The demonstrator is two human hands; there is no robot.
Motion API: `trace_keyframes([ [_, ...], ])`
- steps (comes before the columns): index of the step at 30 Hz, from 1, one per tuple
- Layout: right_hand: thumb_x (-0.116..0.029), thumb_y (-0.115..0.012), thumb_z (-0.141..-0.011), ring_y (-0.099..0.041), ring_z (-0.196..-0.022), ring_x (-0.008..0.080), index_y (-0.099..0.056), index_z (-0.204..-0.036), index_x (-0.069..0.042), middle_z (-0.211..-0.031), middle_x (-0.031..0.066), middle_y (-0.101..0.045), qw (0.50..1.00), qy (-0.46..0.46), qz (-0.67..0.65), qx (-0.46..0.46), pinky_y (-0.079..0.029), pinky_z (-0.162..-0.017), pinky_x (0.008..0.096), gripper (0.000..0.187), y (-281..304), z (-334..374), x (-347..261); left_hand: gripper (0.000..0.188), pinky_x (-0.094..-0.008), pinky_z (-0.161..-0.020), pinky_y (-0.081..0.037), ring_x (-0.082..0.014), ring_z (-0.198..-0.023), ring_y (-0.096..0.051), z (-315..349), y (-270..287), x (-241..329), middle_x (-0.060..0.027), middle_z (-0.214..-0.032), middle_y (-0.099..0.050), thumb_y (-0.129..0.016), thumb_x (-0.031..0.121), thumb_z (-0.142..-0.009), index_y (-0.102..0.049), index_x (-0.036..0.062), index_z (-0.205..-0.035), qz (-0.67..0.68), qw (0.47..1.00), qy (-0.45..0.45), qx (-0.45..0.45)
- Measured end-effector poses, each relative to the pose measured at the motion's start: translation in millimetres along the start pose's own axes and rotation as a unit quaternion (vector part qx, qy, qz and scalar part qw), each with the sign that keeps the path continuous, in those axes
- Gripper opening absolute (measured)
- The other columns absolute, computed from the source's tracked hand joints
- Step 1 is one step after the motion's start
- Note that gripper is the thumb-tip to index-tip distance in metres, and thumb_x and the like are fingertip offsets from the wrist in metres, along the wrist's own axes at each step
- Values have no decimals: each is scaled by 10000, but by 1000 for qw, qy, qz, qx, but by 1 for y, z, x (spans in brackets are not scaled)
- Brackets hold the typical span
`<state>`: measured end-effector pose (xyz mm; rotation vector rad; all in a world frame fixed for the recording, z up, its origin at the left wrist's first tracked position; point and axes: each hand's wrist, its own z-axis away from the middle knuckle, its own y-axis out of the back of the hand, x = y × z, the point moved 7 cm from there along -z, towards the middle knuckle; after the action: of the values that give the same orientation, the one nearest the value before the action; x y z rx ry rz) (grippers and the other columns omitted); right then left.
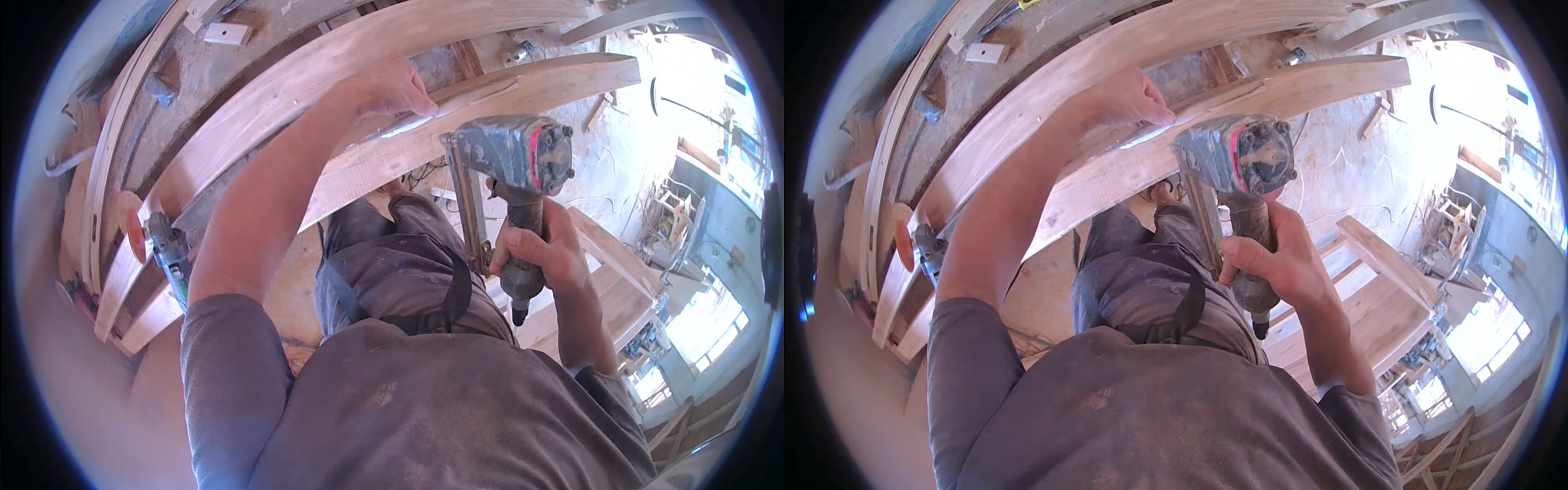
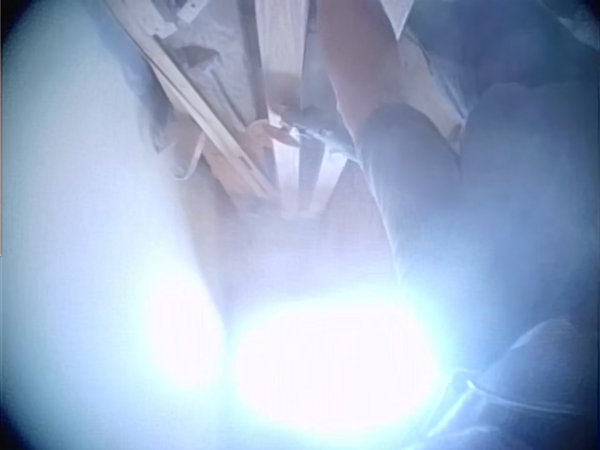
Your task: The person applies glue to small wooden blocks with a stick, attaches them to curved wooden beams, and secures them using a pneumatic nail gun.
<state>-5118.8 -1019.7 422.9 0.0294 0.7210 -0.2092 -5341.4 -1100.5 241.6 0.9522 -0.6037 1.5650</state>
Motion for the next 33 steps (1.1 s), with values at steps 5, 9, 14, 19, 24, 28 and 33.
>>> trace_keyframes([
  [5, -426, -697, -953, -652, -742, 157, -575, -1224, 79, -786, 95, -692, 999, -13, -35, -4, -510, -715, 287, 586, -18, -6, 0, 195, -342, -697, -541, -152, -732, -680, -10, -3, 10, -72, -790, -747, -846, 199, -793, -798, 16, -841, -64, 998, 5, -23],
  [9, -508, -671, -934, -675, -673, 199, -584, -1185, 81, -721, 129, -677, 999, -18, -24, 17, -536, -647, 322, 646, -30, -12, 3, 166, -359, -707, -548, -189, -755, -711, -19, -6, 20, -113, -804, -754, -821, 183, -803, -798, 28, -854, -125, 990, 9, -57],
  [14, -489, -675, -936, -666, -676, 185, -608, -1102, 86, -705, 117, -677, 999, -32, -6, 22, -536, -646, 320, 602, -37, -20, -3, 145, -385, -723, -561, -234, -770, -732, -27, -10, 27, -167, -810, -747, -768, 139, -814, -789, 16, -889, -232, 968, -13, -92],
  [19, -515, -675, -937, -662, -675, 176, -591, -1144, 91, -713, 115, -683, 998, -37, -31, 36, -527, -641, 306, 646, -39, -25, -3, 135, -379, -625, -580, -250, -716, -733, -30, -14, 39, -203, -847, -743, -743, 92, -797, -759, -18, -874, -247, 954, 39, -163],
  [24, -524, -655, -957, -661, -670, 169, -538, -1263, 85, -722, 114, -688, 999, -34, -31, 22, -522, -636, 295, 692, -41, -33, -2, 186, -367, -582, -606, -229, -649, -722, -41, -21, 34, -177, -801, -719, -717, 61, -818, -711, -47, -969, -219, 951, 18, -217],
  [28, -453, -638, -997, -644, -709, 139, -607, -1174, 59, -737, 73, -684, 997, -46, -50, 37, -508, -680, 293, 543, -41, -38, -7, 177, -364, -571, -614, -217, -628, -715, -45, -23, 39, -144, -768, -700, -682, 30, -835, -667, -34, -999, -175, 946, 20, -271],
  [33, -483, -654, -987, -646, -703, 141, -624, -1080, 43, -732, 74, -684, 997, -45, -54, 39, -508, -675, 287, 535, -41, -43, 0, 81, -361, -508, -593, -217, -591, -702, -42, -20, 40, -133, -689, -675, -673, 2, -812, -603, -9, -773, -171, 954, 13, -246],
])
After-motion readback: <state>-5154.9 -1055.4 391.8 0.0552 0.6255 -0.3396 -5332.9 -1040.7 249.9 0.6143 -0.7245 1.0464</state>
